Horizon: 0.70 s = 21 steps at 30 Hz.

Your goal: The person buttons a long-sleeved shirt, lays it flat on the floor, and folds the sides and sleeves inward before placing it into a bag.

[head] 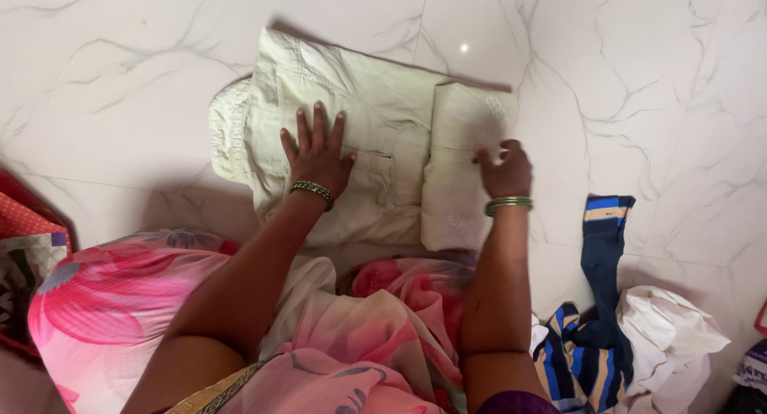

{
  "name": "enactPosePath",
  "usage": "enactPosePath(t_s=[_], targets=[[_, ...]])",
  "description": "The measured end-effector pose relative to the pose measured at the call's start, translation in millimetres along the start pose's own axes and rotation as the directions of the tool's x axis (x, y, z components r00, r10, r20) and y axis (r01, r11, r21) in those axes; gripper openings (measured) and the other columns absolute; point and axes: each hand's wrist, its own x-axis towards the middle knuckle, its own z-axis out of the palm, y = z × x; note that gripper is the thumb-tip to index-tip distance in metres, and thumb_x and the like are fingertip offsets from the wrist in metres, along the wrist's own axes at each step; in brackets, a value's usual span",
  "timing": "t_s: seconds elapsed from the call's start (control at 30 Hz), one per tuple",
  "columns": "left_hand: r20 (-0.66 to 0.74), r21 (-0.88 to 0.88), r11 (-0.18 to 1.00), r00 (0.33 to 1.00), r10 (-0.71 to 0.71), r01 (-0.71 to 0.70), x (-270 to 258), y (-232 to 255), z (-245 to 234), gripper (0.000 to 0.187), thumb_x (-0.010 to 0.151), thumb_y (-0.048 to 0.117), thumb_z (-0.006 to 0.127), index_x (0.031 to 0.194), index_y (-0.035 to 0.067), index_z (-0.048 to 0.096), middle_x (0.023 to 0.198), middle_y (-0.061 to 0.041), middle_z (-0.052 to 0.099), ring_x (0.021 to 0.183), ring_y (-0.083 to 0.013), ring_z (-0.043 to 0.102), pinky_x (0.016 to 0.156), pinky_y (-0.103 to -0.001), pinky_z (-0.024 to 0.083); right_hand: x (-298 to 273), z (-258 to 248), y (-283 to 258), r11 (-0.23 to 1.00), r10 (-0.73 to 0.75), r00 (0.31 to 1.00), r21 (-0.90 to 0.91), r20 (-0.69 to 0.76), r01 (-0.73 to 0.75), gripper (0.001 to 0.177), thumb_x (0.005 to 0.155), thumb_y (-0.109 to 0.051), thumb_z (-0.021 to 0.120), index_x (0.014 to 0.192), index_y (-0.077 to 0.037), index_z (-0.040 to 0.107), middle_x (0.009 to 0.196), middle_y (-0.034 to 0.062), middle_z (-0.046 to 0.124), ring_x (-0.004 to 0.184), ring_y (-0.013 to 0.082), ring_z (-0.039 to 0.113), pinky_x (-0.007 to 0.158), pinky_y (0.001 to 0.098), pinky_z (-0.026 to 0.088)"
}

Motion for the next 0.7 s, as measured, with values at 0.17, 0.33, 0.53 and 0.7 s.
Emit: enactPosePath(t_s=[0.17,0.33,0.53,0.7], targets=[[-0.039,0.074,0.997,0.999,0.012,-0.009,2.4,-8.4,26.7,0.069,0.1,0.056,0.043,0.162,0.031,0.024,0.172,-0.01,0.001,0.156,-0.0359,-0.005,0.119,-0.067,-0.005,-33.2,55.1,-81.1,0.979,-0.01,0.979,-0.199,0.202,0.051,0.098,0.081,-0.051,0.082,0.15,-0.004,0.031,0.145,0.0302,0.038,0.121,0.0511,0.05,0.091,0.0535,0.051],[-0.11,0.059,0.998,0.993,0.044,-0.037,4.0,-19.5,36.4,0.064,0.103,0.05,0.044,0.163,0.035,0.027,0.174,-0.008,0.005,0.159,-0.034,-0.001,0.122,-0.066,-0.004,-12.0,68.3,-57.7,0.947,-0.088,0.985,-0.295,0.149,0.129,0.068,0.088,-0.028,0.075,0.144,-0.006,0.043,0.134,0.028,0.05,0.11,0.0485,0.059,0.093,0.0516,0.053],[-0.075,0.082,0.997,0.997,-0.002,0.008,17.5,-35.8,26.9,0.057,0.106,0.047,0.035,0.161,0.039,0.026,0.173,-0.005,0.003,0.157,-0.0328,-0.003,0.12,-0.066,-0.006,20.2,10.5,11.8,0.955,-0.238,0.966,0.158,-0.101,0.252,0.024,0.082,-0.009,0.075,0.106,-0.006,0.071,0.088,0.016,0.075,0.08,0.0351,0.074,0.072,0.0457,0.059],[-0.034,0.156,0.98,0.992,-0.121,0.125,31.5,-67.1,-4.1,0.056,0.106,0.05,0.033,0.161,0.043,0.024,0.174,-0.005,-0.002,0.159,-0.0321,-0.009,0.12,-0.066,-0.011,54.1,-48.8,141.8,0.806,0.138,0.97,0.591,-0.201,0.008,0.043,0.079,0.0,0.074,0.12,-0.009,0.064,0.099,0.0031,0.067,0.077,0.017,0.065,0.064,0.0364,0.055]])
